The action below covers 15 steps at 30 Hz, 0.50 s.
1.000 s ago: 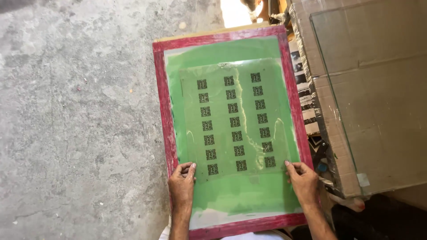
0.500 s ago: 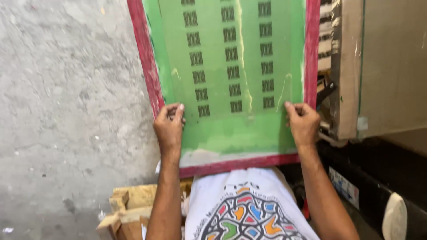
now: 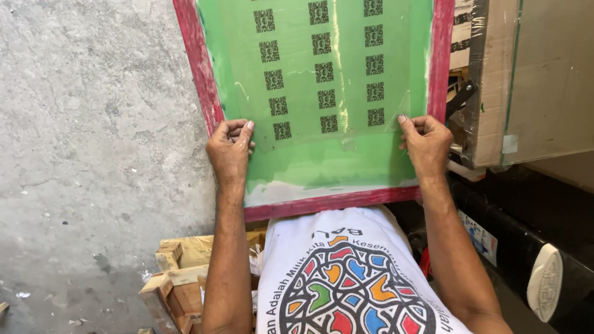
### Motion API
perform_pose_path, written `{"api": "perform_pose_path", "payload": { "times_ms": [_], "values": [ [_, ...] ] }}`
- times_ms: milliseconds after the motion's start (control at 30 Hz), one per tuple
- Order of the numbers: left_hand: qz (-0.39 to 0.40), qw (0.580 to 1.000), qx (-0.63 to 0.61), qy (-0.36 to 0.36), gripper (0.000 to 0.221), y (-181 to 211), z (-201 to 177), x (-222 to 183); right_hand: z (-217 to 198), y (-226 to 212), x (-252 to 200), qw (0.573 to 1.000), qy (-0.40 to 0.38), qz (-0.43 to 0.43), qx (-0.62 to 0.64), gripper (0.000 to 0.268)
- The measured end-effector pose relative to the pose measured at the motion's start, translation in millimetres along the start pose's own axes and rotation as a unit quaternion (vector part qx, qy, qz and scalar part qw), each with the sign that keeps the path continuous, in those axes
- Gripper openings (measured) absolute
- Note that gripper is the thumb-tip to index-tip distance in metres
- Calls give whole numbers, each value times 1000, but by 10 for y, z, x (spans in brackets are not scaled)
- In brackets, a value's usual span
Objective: Preparing a screen-printing frame by aligning and smoothing a transparency sheet with QR codes onto the screen mesh.
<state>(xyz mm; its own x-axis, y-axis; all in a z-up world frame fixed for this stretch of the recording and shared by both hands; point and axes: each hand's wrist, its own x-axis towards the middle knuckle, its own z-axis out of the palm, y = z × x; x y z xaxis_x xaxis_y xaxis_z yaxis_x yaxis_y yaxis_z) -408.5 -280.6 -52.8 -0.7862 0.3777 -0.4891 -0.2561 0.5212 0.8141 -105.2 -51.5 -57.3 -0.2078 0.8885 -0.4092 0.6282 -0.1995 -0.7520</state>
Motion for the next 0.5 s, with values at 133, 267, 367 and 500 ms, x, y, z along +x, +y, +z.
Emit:
{"api": "perform_pose_path", "payload": {
  "times_ms": [133,267,367,500],
  "values": [
    [12,999,30,-1,13,53,-2,-51,-13,-46,-34,1000,-1,-3,-12,25],
    [85,994,73,16,14,30,-22,-61,-9,135,-9,990,31,-110,-76,29],
    [61,996,57,23,15,-22,18,74,18,29,25,991,50,-59,-105,31],
    [-15,999,31,19,16,16,54,172,80,-98,49,997,47,10,-63,29]
  ]
}}
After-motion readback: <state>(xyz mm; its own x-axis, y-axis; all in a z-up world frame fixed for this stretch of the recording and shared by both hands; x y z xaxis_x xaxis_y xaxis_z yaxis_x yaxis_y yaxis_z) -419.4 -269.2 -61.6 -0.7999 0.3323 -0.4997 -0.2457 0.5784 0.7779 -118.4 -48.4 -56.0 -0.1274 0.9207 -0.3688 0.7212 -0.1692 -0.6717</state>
